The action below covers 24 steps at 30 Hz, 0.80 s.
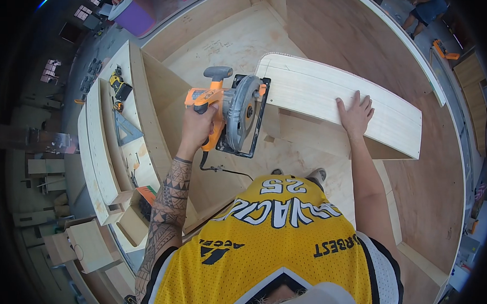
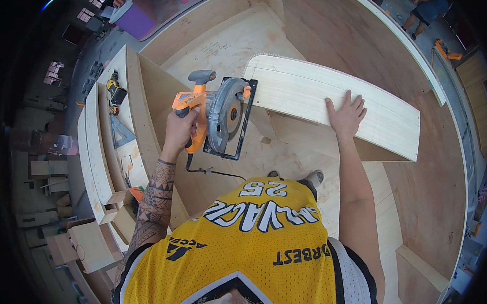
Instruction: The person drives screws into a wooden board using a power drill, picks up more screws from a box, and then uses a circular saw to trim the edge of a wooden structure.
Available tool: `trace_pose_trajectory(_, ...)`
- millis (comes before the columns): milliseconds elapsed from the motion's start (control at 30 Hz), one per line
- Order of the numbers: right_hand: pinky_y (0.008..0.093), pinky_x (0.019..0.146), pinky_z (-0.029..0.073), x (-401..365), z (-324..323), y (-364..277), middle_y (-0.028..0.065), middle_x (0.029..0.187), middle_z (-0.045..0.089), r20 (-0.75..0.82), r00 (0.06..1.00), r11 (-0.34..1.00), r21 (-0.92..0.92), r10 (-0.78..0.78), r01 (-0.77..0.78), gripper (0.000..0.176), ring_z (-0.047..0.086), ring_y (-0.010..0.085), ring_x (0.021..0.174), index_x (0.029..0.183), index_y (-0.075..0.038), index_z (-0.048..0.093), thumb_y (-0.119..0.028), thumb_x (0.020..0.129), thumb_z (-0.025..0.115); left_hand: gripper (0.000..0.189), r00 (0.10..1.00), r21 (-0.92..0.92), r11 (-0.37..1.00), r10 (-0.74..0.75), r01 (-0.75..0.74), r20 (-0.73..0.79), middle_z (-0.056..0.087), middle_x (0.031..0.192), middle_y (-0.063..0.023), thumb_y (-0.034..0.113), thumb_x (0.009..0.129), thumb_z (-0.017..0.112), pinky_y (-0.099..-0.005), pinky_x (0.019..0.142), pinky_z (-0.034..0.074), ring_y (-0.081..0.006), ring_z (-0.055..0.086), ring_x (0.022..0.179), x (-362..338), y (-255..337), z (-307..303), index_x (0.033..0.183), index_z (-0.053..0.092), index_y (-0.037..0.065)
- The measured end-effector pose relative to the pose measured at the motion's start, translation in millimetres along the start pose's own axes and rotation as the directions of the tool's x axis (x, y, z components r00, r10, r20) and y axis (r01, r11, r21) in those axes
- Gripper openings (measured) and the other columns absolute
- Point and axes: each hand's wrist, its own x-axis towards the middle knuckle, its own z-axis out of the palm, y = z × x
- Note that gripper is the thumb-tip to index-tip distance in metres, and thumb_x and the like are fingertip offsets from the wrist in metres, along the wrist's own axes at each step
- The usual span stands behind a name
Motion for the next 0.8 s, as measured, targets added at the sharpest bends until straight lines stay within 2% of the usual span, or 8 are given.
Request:
trace_pose_trajectory(200,0.0610,0.131,0.018,-1,7,4,0.0337,0.166,0.033,-0.059,0.998,0.999,0.014,-0.033,0.034,0.097,0.027,0.0476,0.159,0.163,-0.006,0.042,-0.075,0.096,0.057,0.024,1.000,-0.028,0.999,-0.018,0.018,-0.004,0.058,0.068,0.0020,0.025,0.102,0.074,-0.0262,0.047,0.046,-0.0074,0.055,0.050,-1,4,1,0.095,0.068,0.003)
trace_pose_trajectory(333,0.0602,0.131,0.018,-1,4,2,0.0341,0.167,0.032,-0.036,0.999,0.999,0.020,-0.030,0.030,0.098,0.027,0.0470,0.159,0.163,-0.005,0.042,-0.075,0.096,0.057,0.023,0.999,-0.035,0.999,-0.039,0.039,-0.022,0.058,0.068,0.0022,0.024,0.102,0.073,-0.0264,0.047,0.046,-0.0077,0.055,0.050,1,2,1,0.096,0.068,0.002)
trace_pose_trajectory(400,0.0599,0.131,0.017,-2,2,2,0.0341,0.167,0.032,-0.031,0.999,0.999,0.024,-0.033,0.033,0.099,0.026,0.0466,0.159,0.163,-0.004,0.042,-0.075,0.096,0.057,0.025,0.999,-0.024,0.999,-0.048,0.047,-0.024,0.058,0.066,0.0007,0.024,0.100,0.073,-0.0286,0.046,0.046,-0.0090,0.054,0.048,3,-1,1,0.107,0.072,-0.001)
trace_pose_trajectory(633,0.0589,0.132,0.016,-1,3,2,0.0340,0.168,0.030,0.001,0.999,0.999,0.031,-0.036,0.036,0.100,0.025,0.0461,0.160,0.164,-0.005,0.040,-0.076,0.096,0.058,0.026,0.999,0.006,1.000,-0.020,0.021,-0.029,0.060,0.065,-0.0010,0.025,0.100,0.074,-0.0299,0.046,0.047,-0.0109,0.056,0.047,8,-3,1,0.105,0.071,-0.001)
trace_pose_trajectory(700,0.0588,0.132,0.015,-3,2,3,0.0340,0.168,0.030,0.010,1.000,0.999,0.030,-0.029,0.029,0.101,0.024,0.0459,0.161,0.165,-0.005,0.040,-0.076,0.096,0.058,0.023,0.999,0.018,0.999,-0.037,0.037,-0.038,0.056,0.066,0.0023,0.023,0.102,0.072,-0.0268,0.046,0.045,-0.0081,0.054,0.048,8,0,3,0.096,0.067,0.002)
trace_pose_trajectory(800,0.0584,0.132,0.016,-2,3,3,0.0337,0.169,0.029,0.013,1.000,0.999,0.028,-0.025,0.024,0.101,0.024,0.0452,0.161,0.165,-0.005,0.039,-0.077,0.096,0.057,0.022,0.999,0.012,1.000,-0.024,0.025,-0.037,0.056,0.067,0.0023,0.023,0.102,0.072,-0.0268,0.046,0.045,-0.0080,0.054,0.048,10,1,4,0.096,0.068,0.002)
